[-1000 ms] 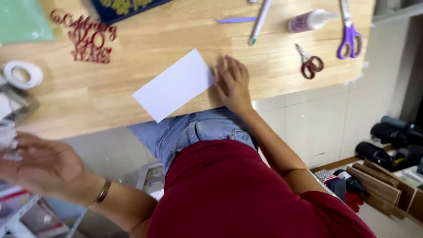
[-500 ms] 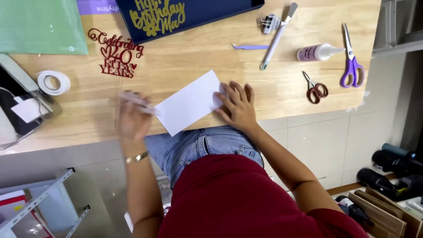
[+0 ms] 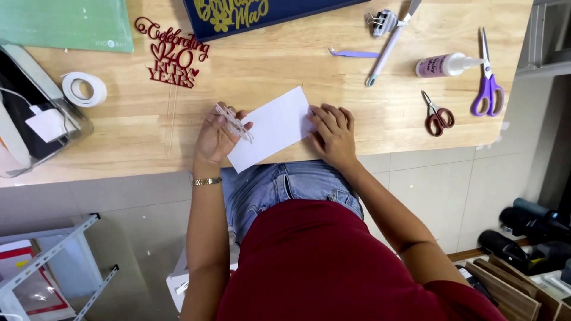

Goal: Assembling decorative cake toppers by applying glue to cardstock cutouts and attaching them to paper supports.

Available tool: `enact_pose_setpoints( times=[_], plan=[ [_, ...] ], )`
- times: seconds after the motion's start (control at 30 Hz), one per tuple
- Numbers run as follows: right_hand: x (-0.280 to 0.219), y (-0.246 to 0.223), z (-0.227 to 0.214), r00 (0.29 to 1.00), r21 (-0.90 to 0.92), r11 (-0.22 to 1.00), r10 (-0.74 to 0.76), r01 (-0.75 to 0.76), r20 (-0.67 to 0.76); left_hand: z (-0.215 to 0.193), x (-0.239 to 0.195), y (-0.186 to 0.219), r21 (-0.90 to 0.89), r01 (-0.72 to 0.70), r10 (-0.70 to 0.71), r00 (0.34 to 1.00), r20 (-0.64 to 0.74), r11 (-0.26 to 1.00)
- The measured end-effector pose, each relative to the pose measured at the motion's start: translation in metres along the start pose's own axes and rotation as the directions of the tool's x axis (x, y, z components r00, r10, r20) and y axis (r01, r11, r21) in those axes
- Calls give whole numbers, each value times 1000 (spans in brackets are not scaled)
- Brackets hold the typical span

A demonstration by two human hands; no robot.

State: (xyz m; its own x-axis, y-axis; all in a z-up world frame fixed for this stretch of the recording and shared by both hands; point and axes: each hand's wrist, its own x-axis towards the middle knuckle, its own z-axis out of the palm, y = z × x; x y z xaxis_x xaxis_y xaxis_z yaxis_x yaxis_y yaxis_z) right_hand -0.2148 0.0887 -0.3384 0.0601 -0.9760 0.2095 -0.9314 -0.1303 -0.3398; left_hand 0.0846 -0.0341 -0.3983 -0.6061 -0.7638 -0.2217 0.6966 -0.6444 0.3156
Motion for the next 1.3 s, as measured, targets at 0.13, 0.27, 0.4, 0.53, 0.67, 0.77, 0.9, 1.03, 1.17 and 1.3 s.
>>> enact_pose_setpoints(
  times=[0.13, 0.27, 0.4, 0.53, 0.67, 0.77, 0.9, 1.03, 1.17, 1.3],
  plan=[
    [0, 0, 0, 1000, -15, 1000, 8, -8, 15, 4, 0, -2, -1, -23, 23, 1000, 2, 1000],
    [0, -2, -1, 1000, -9, 1000, 14, -14, 19, 7, 2, -4, -3, -19, 19, 999, 37, 1000],
    [3, -5, -6, 999, 15, 1000, -14, 13, 29, 3, 2, -5, -5, -45, 45, 999, 23, 999],
    [5, -3, -6, 998, -10, 999, -52, 53, 24, -6, 6, -11, -24, -84, 86, 994, 69, 996],
    [17, -25, -26, 994, -14, 994, -106, 106, 31, 20, -1, 8, -42, -48, 54, 983, 173, 998],
    [10, -18, -16, 986, 7, 989, -146, 146, 76, 33, -3, 9, 16, -57, 54, 988, 146, 998],
    [18, -38, -7, 942, 56, 969, -247, 241, 227, 45, -2, 12, 35, -83, 77, 986, 149, 996],
    [30, -54, -11, 904, 78, 941, -339, 331, 259, 39, 0, 10, 28, -128, 123, 983, 138, 991],
    [26, -50, -8, 911, 40, 934, -356, 355, 211, 33, -3, 8, -10, -145, 145, 983, 115, 989],
    [26, -52, -7, 914, 27, 923, -383, 383, 137, 22, -28, 21, -92, -228, 243, 949, 202, 969]
  ],
)
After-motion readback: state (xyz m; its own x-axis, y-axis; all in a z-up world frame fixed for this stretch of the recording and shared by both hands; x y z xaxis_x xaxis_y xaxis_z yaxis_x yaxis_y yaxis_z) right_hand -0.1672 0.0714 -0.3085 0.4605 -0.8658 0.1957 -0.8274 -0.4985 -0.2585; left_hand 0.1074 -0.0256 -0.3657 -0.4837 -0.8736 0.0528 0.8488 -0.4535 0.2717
